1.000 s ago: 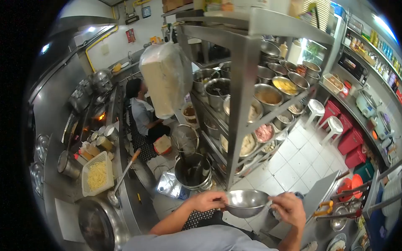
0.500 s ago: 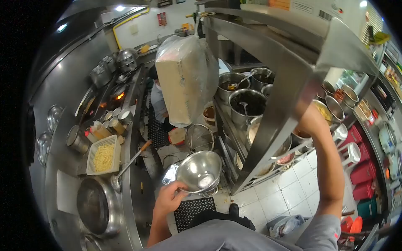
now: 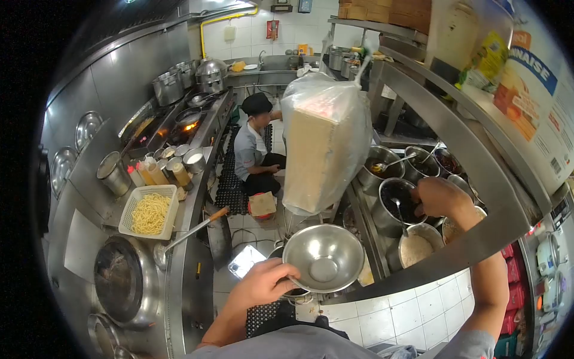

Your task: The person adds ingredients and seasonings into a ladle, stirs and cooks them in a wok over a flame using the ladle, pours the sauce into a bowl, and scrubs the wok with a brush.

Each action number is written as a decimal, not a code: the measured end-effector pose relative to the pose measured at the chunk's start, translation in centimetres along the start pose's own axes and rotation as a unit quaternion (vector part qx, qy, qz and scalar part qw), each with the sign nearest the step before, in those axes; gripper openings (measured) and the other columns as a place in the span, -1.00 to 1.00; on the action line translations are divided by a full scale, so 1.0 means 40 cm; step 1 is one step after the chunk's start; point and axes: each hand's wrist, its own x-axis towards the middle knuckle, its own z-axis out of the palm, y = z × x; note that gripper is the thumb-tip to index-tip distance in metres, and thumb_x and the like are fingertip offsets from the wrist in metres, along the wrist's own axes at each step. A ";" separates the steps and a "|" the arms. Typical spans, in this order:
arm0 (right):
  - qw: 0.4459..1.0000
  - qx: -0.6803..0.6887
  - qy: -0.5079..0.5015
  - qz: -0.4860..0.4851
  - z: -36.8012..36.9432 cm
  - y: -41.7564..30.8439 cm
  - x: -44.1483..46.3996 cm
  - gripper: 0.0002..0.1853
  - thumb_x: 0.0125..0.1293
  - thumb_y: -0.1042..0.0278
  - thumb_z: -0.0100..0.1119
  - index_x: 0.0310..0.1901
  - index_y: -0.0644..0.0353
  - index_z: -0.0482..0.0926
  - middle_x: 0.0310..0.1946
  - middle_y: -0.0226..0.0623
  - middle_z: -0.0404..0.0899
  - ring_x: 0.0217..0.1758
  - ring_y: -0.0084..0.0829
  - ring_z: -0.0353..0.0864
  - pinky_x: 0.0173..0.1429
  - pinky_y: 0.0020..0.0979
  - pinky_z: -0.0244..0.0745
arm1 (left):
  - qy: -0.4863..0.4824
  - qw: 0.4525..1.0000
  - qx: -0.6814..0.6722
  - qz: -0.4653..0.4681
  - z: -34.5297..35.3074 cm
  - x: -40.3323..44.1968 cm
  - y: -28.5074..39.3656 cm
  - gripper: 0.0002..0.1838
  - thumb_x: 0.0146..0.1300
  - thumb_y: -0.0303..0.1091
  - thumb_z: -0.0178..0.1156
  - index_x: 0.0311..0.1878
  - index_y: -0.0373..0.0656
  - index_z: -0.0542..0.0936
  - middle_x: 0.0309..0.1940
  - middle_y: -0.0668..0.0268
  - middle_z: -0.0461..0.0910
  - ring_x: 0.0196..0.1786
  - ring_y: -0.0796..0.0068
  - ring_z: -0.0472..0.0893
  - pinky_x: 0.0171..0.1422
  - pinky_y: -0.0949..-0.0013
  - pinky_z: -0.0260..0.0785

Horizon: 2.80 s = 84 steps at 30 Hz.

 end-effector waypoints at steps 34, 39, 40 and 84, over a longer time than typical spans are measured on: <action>0.995 0.060 0.058 0.047 -0.053 0.027 0.001 -0.75 -0.01 0.30 0.32 -0.30 0.24 0.72 -0.46 -0.18 0.70 -0.38 -0.35 0.68 -0.24 -0.27 0.54 | -0.026 0.996 0.010 0.084 -0.075 0.057 -0.071 -0.79 0.03 -0.32 0.37 -0.25 -0.11 0.61 -0.46 0.19 0.55 -0.37 0.14 0.58 -0.30 0.20 0.40; 0.988 0.108 0.054 0.095 -0.072 -0.015 -0.032 -0.73 0.09 0.28 0.35 -0.20 0.24 0.70 -0.40 -0.24 0.71 -0.40 -0.42 0.65 -0.26 -0.34 0.51 | -0.050 0.994 0.008 0.094 -0.080 0.084 -0.054 -0.78 0.03 -0.34 0.37 -0.25 -0.13 0.60 -0.48 0.20 0.54 -0.39 0.16 0.56 -0.31 0.22 0.38; 0.988 0.109 0.055 0.096 -0.085 -0.030 -0.041 -0.73 0.09 0.28 0.35 -0.20 0.24 0.70 -0.40 -0.24 0.71 -0.40 -0.42 0.65 -0.26 -0.34 0.51 | -0.047 0.995 0.004 0.092 -0.079 0.085 -0.053 -0.78 0.04 -0.33 0.37 -0.25 -0.13 0.60 -0.49 0.20 0.54 -0.40 0.17 0.56 -0.30 0.22 0.38; 0.962 -0.174 -0.073 0.196 0.136 0.183 0.018 -0.87 -0.05 0.36 0.35 -0.40 0.15 0.74 -0.32 -0.14 0.71 -0.18 -0.19 0.72 -0.13 -0.23 0.61 | -0.007 0.991 0.017 0.130 -0.008 0.051 -0.094 -0.71 -0.02 -0.42 0.36 -0.18 -0.07 0.57 -0.42 0.28 0.49 -0.30 0.24 0.54 -0.25 0.25 0.46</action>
